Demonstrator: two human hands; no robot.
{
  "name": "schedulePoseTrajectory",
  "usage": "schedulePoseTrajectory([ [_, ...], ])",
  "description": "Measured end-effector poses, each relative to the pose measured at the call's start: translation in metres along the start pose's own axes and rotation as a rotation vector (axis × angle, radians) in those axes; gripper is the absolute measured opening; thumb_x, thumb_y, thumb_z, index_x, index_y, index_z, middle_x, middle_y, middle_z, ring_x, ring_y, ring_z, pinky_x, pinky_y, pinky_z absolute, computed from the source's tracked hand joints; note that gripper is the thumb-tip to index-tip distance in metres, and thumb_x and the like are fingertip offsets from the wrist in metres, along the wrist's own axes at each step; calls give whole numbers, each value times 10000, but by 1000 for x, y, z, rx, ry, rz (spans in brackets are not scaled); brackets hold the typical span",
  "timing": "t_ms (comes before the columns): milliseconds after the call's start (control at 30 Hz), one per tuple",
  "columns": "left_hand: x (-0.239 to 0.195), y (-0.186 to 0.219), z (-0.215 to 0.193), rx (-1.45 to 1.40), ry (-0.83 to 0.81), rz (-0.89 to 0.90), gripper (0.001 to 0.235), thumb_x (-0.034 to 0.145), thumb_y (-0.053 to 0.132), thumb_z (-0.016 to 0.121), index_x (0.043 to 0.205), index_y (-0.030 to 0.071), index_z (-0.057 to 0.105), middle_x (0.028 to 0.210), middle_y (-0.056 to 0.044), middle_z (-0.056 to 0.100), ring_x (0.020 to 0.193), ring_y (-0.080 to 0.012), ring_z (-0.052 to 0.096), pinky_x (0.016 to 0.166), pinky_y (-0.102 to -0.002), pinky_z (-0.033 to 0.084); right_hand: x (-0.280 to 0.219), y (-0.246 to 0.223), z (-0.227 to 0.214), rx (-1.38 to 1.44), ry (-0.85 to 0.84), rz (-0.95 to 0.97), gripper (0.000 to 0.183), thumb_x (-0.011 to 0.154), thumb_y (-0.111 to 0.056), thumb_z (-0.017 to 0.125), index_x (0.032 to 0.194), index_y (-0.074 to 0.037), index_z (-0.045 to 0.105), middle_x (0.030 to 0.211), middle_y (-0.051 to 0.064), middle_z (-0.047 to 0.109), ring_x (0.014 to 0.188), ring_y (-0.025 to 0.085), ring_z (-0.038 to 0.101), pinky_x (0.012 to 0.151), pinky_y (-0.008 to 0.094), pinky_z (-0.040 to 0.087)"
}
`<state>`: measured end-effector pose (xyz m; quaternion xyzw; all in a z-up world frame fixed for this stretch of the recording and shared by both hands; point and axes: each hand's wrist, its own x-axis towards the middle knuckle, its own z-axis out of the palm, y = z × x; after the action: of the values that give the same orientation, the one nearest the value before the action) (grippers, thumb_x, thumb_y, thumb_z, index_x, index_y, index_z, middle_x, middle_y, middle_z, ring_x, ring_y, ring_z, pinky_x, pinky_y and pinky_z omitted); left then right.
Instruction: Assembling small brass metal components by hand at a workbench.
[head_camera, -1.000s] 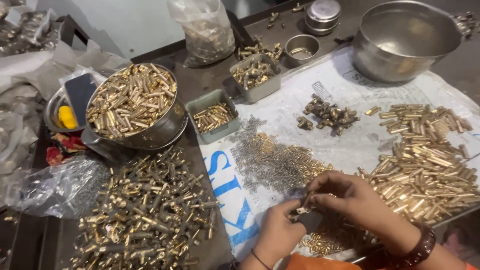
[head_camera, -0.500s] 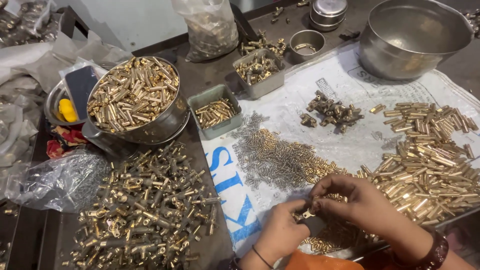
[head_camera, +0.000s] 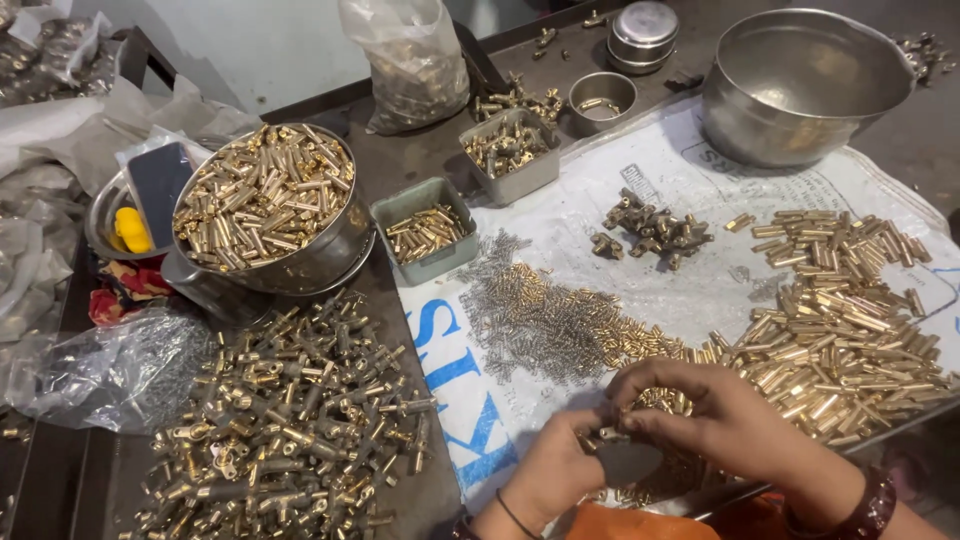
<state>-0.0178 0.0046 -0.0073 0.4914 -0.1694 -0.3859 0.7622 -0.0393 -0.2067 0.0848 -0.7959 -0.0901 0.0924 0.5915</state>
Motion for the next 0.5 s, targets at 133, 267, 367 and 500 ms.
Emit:
schedulePoseTrajectory([
  [133,1,6,-4,-293,-35,-127,254,1009,235,614,1082,14,715,886,-99,737,739,-183,728,654,-256,574,2,2,-2,-89,-22,51,313,773,-176,814,1080,-122,793,1067,22,786,1015,165,795,916,336,627],
  [267,7,19,-5,-70,182,6,268,1004,250,580,1064,30,722,896,-88,753,717,-151,691,638,-264,532,22,5,-23,-315,213,317,311,808,-287,809,1110,-213,800,1051,-28,807,995,144,766,939,309,618],
  [367,9,12,-14,-84,375,22,290,982,229,580,997,-9,746,842,-83,754,688,-149,696,641,-273,535,27,17,-22,-544,281,390,245,862,-300,772,1098,-241,800,1094,-51,800,991,139,771,918,303,612],
  [500,9,21,-9,-111,407,61,355,993,260,569,929,-36,754,769,-82,721,658,-158,688,640,-276,536,31,32,0,-911,217,-31,319,773,-226,744,1086,-197,797,1050,20,747,980,235,685,812,371,574],
])
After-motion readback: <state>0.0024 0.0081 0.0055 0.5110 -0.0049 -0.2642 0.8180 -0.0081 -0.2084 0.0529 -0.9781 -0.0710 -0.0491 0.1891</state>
